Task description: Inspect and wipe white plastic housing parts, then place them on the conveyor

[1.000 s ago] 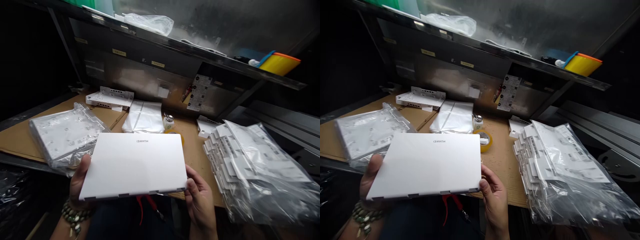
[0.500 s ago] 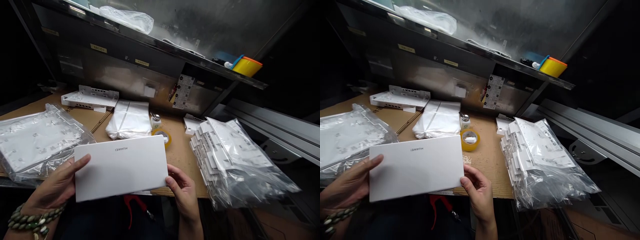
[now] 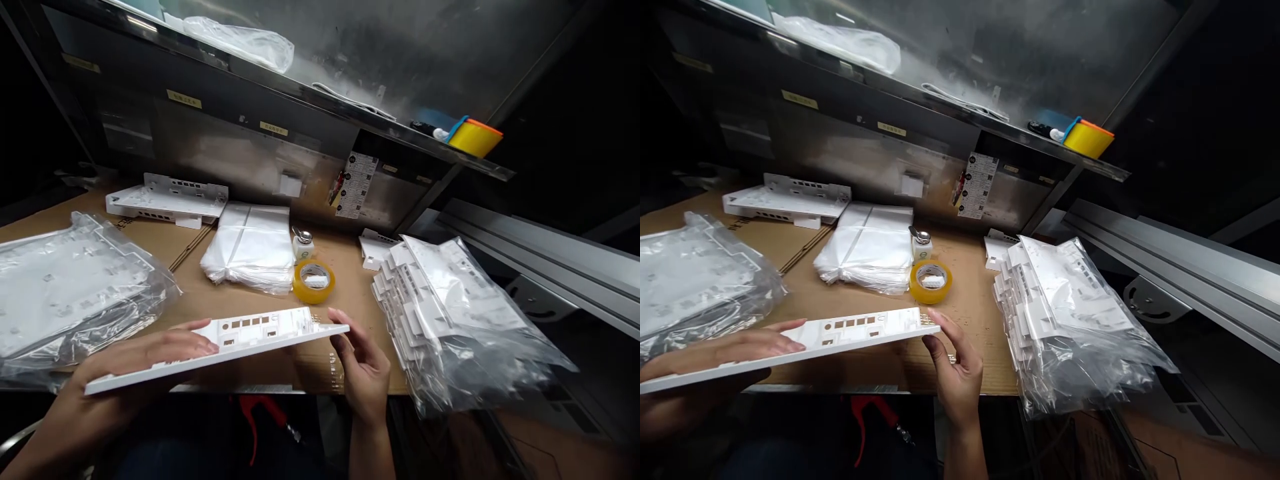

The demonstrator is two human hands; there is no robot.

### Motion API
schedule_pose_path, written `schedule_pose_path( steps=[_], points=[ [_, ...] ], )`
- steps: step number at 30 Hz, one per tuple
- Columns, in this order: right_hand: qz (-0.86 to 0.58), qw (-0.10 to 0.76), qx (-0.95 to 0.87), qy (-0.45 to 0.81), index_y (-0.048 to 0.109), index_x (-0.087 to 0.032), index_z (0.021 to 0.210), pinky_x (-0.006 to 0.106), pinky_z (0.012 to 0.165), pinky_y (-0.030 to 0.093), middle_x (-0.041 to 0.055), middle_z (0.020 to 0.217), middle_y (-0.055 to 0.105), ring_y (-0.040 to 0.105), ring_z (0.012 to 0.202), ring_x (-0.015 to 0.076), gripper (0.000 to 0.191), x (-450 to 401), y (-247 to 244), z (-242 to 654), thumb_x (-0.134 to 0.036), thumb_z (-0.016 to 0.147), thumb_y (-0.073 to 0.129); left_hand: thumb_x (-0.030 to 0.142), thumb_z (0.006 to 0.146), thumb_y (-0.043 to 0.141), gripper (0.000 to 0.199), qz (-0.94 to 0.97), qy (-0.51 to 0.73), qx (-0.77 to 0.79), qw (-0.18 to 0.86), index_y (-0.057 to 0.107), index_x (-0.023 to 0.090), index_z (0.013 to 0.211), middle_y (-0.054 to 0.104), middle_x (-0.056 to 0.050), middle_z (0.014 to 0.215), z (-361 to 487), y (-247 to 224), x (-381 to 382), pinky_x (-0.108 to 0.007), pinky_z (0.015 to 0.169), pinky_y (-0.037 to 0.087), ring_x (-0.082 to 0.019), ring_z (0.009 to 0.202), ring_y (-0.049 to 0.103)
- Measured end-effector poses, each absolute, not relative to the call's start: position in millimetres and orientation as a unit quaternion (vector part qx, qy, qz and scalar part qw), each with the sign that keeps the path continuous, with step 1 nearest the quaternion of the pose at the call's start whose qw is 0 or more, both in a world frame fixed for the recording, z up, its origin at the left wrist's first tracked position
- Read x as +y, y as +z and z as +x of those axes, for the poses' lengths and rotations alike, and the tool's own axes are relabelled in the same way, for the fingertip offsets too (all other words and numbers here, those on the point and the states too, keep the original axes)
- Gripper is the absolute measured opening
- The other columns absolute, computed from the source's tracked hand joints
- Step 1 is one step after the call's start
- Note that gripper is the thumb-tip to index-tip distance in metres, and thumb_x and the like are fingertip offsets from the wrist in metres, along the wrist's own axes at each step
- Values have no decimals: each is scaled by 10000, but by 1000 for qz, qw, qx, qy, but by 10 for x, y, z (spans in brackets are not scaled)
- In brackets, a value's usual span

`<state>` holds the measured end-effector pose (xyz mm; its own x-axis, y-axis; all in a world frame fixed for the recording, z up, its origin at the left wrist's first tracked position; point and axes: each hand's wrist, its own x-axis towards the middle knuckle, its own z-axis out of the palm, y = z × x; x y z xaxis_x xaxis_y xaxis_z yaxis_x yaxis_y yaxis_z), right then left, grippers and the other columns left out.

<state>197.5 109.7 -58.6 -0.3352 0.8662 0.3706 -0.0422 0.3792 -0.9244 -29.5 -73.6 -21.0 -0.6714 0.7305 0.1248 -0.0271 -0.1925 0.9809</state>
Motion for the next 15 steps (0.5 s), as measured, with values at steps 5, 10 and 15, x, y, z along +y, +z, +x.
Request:
schedule_pose_path(
  steps=[5,10,15],
  points=[
    [-298,504,-672,454,780,-324,1164,374,984,612,14,1069,814,757,1036,216,259,1111,-591,1945,-255,917,742,260,807,674,173,421,655,603,175,831,254,734,795,-47,816,-334,-213,-662,-303,1034,514,-261,943,748],
    [-306,506,-680,435,790,-323,1126,325,978,609,-4,1044,818,761,1038,202,232,1092,-614,1949,-264,904,759,114,804,585,296,503,618,591,130,834,272,824,798,13,835,-389,-210,-632,-298,995,549,-211,879,753],
    [-290,447,-733,423,777,-320,1161,328,964,603,7,1114,808,748,1097,220,227,1188,-509,1932,-336,949,697,133,805,688,207,445,651,588,177,854,236,873,813,-27,880,-445,-169,-752,-263,978,549,-258,990,756]
  ],
)
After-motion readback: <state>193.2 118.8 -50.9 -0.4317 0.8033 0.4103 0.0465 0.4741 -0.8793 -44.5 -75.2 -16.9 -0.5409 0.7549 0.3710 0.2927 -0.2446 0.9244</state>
